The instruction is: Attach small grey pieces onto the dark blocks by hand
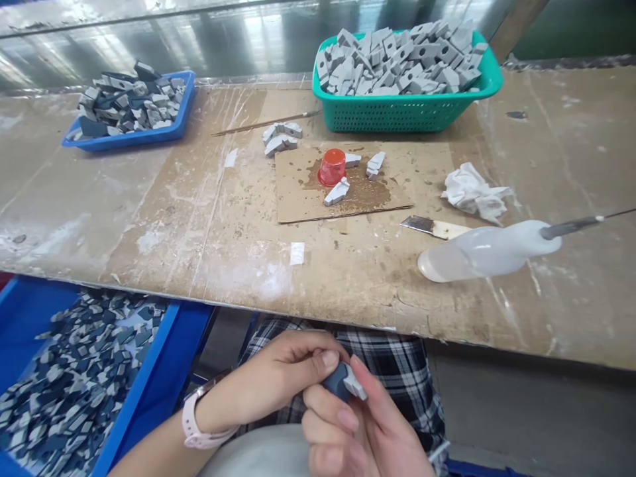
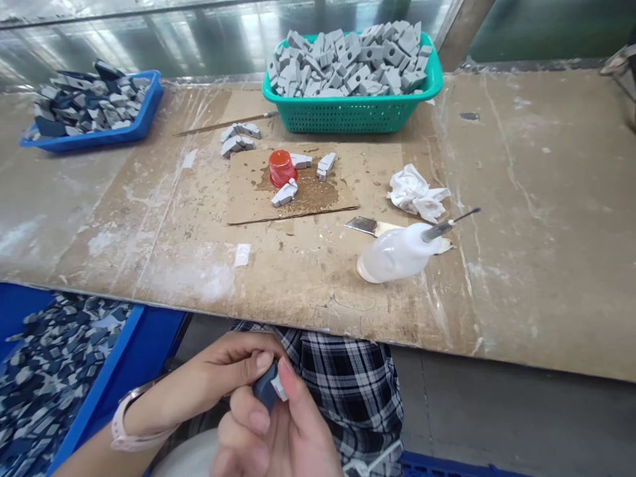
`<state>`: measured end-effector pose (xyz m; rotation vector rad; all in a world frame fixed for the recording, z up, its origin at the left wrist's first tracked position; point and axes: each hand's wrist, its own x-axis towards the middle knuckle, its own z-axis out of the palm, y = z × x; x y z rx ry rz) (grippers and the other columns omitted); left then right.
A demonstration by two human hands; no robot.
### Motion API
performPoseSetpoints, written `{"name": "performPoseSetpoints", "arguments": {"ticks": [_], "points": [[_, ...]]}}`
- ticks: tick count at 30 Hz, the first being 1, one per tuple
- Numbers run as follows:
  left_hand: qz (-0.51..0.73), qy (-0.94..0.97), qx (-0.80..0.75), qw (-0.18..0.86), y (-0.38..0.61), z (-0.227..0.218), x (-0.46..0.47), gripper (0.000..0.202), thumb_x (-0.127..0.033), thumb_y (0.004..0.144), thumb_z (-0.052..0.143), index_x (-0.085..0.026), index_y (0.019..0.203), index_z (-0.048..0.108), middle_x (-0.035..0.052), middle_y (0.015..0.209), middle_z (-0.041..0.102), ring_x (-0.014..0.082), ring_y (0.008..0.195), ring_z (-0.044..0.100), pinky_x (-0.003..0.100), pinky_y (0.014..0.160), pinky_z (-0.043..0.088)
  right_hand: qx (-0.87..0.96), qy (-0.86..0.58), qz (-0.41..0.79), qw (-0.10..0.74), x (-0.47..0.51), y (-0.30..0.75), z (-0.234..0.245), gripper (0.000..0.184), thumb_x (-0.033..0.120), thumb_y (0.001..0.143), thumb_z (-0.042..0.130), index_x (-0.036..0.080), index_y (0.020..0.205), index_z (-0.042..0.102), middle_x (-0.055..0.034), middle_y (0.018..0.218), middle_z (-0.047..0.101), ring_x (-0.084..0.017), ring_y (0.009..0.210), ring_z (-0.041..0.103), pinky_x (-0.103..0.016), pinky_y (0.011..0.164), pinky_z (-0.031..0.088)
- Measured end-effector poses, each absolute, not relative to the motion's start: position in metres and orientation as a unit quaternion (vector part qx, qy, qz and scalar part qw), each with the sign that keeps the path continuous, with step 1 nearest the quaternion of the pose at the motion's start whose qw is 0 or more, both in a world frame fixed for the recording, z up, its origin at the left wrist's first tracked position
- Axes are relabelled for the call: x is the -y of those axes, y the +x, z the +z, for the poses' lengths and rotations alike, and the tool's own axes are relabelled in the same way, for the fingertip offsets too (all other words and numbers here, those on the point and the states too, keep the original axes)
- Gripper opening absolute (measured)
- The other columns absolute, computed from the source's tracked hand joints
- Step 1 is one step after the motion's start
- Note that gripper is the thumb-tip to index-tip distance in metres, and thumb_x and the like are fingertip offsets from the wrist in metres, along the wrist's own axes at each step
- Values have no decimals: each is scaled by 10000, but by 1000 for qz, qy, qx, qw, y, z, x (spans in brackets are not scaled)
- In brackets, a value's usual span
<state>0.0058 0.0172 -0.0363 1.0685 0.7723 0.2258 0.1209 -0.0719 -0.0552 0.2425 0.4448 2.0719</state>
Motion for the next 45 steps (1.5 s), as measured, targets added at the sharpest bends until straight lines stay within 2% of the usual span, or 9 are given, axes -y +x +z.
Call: {"name": "performPoseSetpoints", "arguments": {"ticks": [5, 10, 13, 17, 23, 28, 32, 36, 45], "points": [[95, 486, -358, 792, 6, -37, -18, 336, -455, 969, 572, -154, 872, 683, 3, 836, 616, 136, 810, 525, 242, 756, 386, -209, 141, 835, 488, 72, 119, -53, 437, 446, 1005, 524, 70, 839, 675, 9, 651, 637, -31, 686, 635, -151, 969, 502], [79, 438, -366, 817, 6, -42, -17, 367, -488, 934, 606, -143, 810, 631, -9, 763, 550, 117, 716, 465, 233, 661, 347, -291, -26, 833, 470, 67, 127, -36, 218, 324, 848, 779, 122, 923, 748, -35, 856, 778, -115, 830, 745, -283, 986, 553], [71, 409, -368, 832, 6, -44, -19, 383, -490, 889, 660, -139, 749, 593, -23, 708, 493, 106, 676, 420, 228, 632, 322, -305, -76, 826, 467, 67, 124, -34, 204, 321, 805, 815, 149, 904, 770, -67, 927, 791, -184, 947, 751, -327, 994, 549], [70, 383, -368, 844, 8, -43, -19, 414, -484, 869, 677, -148, 670, 541, -39, 634, 439, 92, 613, 369, 223, 576, 291, -290, -27, 805, 517, 70, 114, -42, 328, 468, 826, 765, 151, 909, 783, -63, 859, 788, -198, 902, 757, -340, 968, 565], [51, 354, -377, 855, 8, -47, -18, 357, -497, 856, 679, -143, 837, 646, -11, 672, 535, 99, 591, 434, 214, 552, 330, -358, -89, 797, 478, 66, 124, -30, 316, 374, 798, 796, 66, 842, 746, -80, 789, 707, -177, 805, 696, -327, 930, 558], [51, 370, -374, 849, 6, -52, -20, 390, -497, 829, 710, -131, 736, 613, -8, 705, 473, 103, 646, 402, 208, 579, 325, -348, -55, 813, 464, 65, 130, -25, 193, 266, 832, 775, 88, 893, 731, -52, 829, 727, -155, 808, 728, -304, 889, 578], [48, 381, -362, 849, 5, -52, -20, 373, -502, 833, 693, -131, 805, 664, 29, 777, 539, 140, 716, 471, 235, 628, 364, -291, -28, 837, 462, 65, 132, -28, 268, 303, 873, 744, 45, 944, 721, -33, 884, 755, -140, 903, 742, -272, 948, 564], [51, 383, -363, 848, 7, -50, -19, 367, -496, 844, 681, -130, 816, 673, 38, 802, 549, 151, 748, 491, 249, 659, 362, -226, -12, 854, 468, 67, 133, -30, 300, 377, 917, 692, 87, 976, 740, -60, 976, 777, -132, 1023, 724, -226, 994, 529], [55, 375, -380, 844, 8, -48, -19, 424, -563, 786, 726, -143, 819, 681, 25, 794, 551, 168, 796, 519, 258, 720, 387, -289, -28, 839, 461, 66, 134, -27, 220, 264, 884, 738, 69, 985, 724, -16, 887, 759, -165, 971, 744, -286, 945, 586]]}}
